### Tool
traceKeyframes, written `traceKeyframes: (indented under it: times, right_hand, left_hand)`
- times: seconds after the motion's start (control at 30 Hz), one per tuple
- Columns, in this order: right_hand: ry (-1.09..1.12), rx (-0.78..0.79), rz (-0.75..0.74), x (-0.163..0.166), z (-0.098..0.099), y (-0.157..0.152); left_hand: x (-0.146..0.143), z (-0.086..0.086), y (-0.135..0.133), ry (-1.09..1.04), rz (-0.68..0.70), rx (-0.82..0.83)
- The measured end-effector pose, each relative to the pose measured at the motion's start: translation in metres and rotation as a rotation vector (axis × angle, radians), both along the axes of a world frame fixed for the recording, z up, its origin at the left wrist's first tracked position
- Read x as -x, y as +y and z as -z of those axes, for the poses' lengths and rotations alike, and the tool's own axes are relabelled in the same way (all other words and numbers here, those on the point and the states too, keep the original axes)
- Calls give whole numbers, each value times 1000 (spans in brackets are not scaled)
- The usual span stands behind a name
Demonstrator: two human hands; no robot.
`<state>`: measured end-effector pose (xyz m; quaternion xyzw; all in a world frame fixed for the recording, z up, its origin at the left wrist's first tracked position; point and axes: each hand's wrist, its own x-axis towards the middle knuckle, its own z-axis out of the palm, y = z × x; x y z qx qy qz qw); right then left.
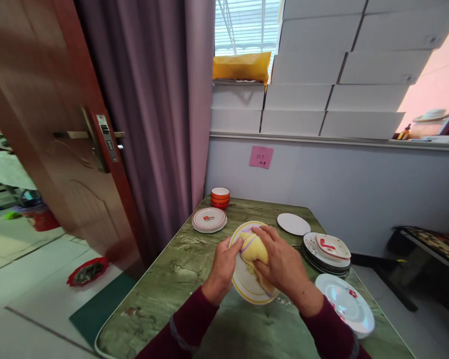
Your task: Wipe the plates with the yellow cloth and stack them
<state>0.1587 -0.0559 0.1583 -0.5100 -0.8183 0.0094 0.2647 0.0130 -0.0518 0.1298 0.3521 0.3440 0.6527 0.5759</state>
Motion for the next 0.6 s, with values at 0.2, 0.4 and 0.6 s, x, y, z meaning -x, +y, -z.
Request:
traceKeyframes:
  times: [0.2, 0.4, 0.6]
  right_hand:
    - [283, -117, -46, -27, 14, 1]
    - [577, -56, -152, -76, -24, 33]
    - [730, 869, -555, -64, -30, 42]
  left_hand:
    - [16, -1, 5, -96, -180, 5]
    - [52, -10, -2, -23, 79, 88]
    - [62, -32, -3, 38, 299, 97]
